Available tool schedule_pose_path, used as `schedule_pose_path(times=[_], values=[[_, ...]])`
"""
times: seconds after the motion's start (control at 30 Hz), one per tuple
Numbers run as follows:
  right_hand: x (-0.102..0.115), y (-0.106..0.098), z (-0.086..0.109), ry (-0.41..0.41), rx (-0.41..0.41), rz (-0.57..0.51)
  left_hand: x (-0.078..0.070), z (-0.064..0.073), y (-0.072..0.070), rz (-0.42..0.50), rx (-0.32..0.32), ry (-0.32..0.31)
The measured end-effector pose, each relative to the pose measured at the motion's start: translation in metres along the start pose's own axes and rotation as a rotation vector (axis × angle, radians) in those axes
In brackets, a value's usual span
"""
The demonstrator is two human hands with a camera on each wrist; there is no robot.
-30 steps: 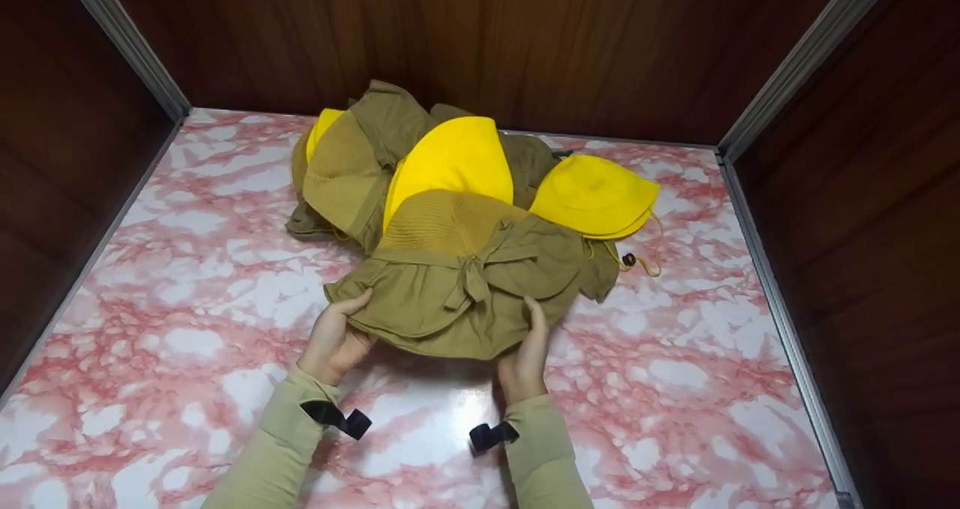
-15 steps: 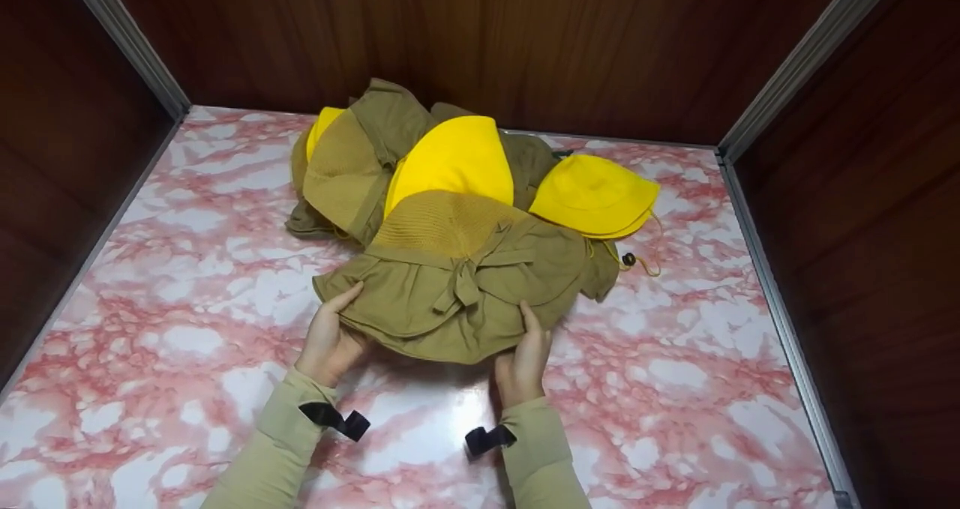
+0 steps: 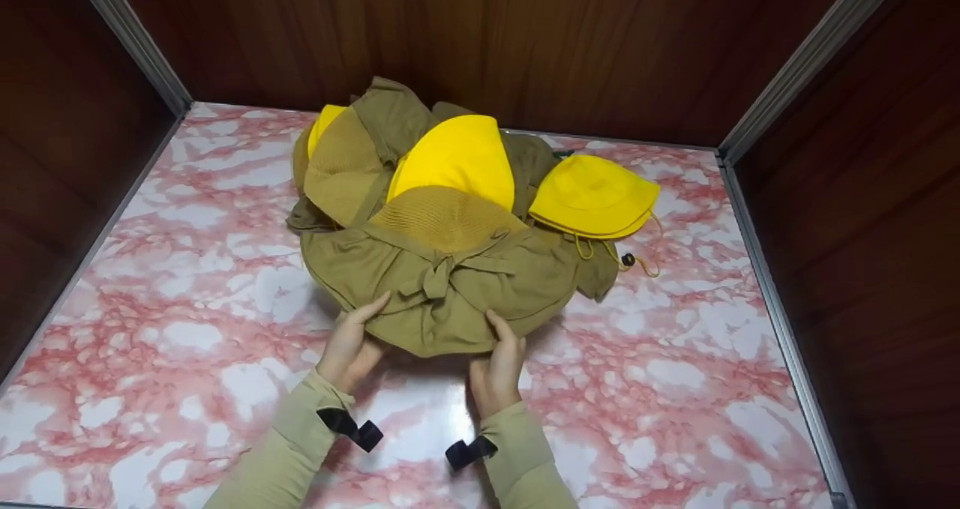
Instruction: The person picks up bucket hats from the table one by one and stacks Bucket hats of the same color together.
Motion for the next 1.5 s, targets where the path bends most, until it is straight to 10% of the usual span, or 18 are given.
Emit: schedule_pose_path(times=[0.63,0.97,1.27,1.5], values=[[0.022,-0.001,-0.004,-0.064,-0.008,0.312,-0.009,0.003,-0.015,-0.053,-0.02,0.053],[0.068,-0.001,-0.01,-0.159,-0.018,0.267,-0.024,0.005,-0.032,-0.168,-0.061,0.066],[0.082,0.007,-0.006,-0.189,-0.011,0.339,-0.075,-0.015,-0.039,-0.449,-0.012,0.208],[0.086,0.021,0.005,-0.231,-0.058,0.587,-0.13,-0.025,-0.035,-0.916,0.063,0.433]])
Point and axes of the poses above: each hand's wrist, its own z-axis away from the middle knuckle, its own y-axis out of the palm, x = y × z, the point moved 9 cm from there along -z, towards the middle knuckle, and after that the axes turned 11 degrees about y, right-handed, at the moved point
